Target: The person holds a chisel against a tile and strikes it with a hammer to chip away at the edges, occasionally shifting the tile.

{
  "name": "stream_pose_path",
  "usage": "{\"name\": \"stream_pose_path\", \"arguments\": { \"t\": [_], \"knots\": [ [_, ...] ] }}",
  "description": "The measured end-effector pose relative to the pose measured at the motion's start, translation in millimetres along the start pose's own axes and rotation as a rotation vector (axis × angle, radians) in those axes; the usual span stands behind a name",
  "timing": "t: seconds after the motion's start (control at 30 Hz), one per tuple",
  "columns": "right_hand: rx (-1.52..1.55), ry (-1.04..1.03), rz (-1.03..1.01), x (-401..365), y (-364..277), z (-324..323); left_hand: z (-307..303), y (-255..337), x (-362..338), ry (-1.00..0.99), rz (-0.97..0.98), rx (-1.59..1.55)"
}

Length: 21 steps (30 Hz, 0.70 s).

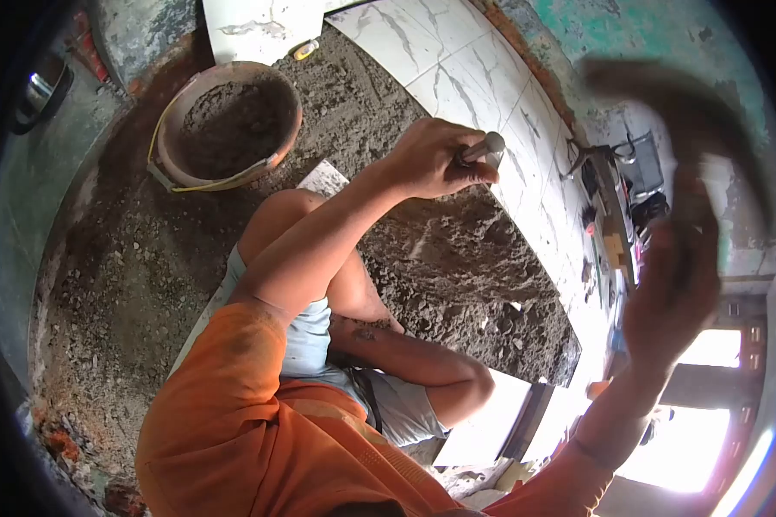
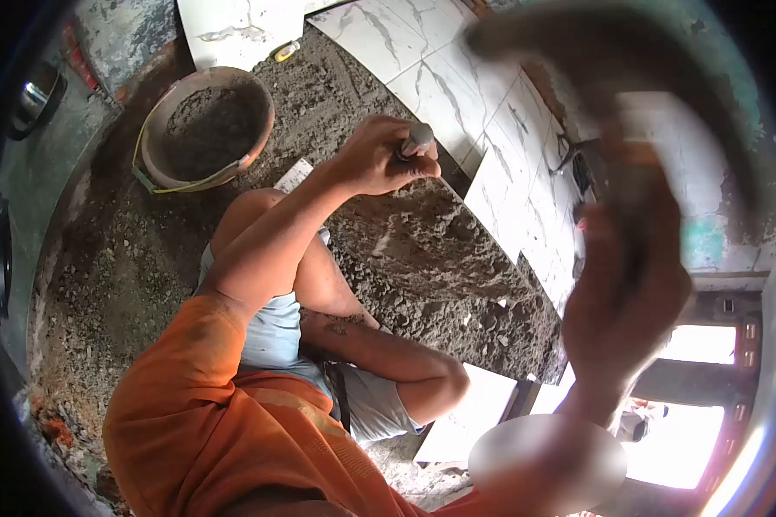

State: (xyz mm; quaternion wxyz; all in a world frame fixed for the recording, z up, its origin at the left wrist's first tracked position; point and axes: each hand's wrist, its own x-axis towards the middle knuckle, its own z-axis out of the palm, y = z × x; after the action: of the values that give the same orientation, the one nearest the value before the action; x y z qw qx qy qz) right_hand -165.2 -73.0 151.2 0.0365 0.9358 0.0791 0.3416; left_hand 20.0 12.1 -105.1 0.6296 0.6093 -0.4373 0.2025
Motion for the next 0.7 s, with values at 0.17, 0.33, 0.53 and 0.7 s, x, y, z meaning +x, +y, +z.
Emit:
{"name": "stream_pose_path", "arguments": {
  "t": [0.17,0.33,0.53,0.7],
  "knots": [
    [-0.186,-0.447,-0.124,-6.6,2.7,10.9,2.3,0.5,-3.2,0.041,0.034,-0.006],
    [0.063,-0.013,-0.077,-12.9,9.8,4.5,8.2,-7.3,-6.5,-0.022,0.004,-0.062],
    [0.026,-0.476,0.032,-19.6,3.8,19.3,8.6,-8.4,-9.4,0.038,0.129,0.042],
    [0.463,-0.002,0.242,-34.7,15.1,13.1,14.9,-18.1,-13.7,-0.041,0.007,-0.019]
  ]
}}
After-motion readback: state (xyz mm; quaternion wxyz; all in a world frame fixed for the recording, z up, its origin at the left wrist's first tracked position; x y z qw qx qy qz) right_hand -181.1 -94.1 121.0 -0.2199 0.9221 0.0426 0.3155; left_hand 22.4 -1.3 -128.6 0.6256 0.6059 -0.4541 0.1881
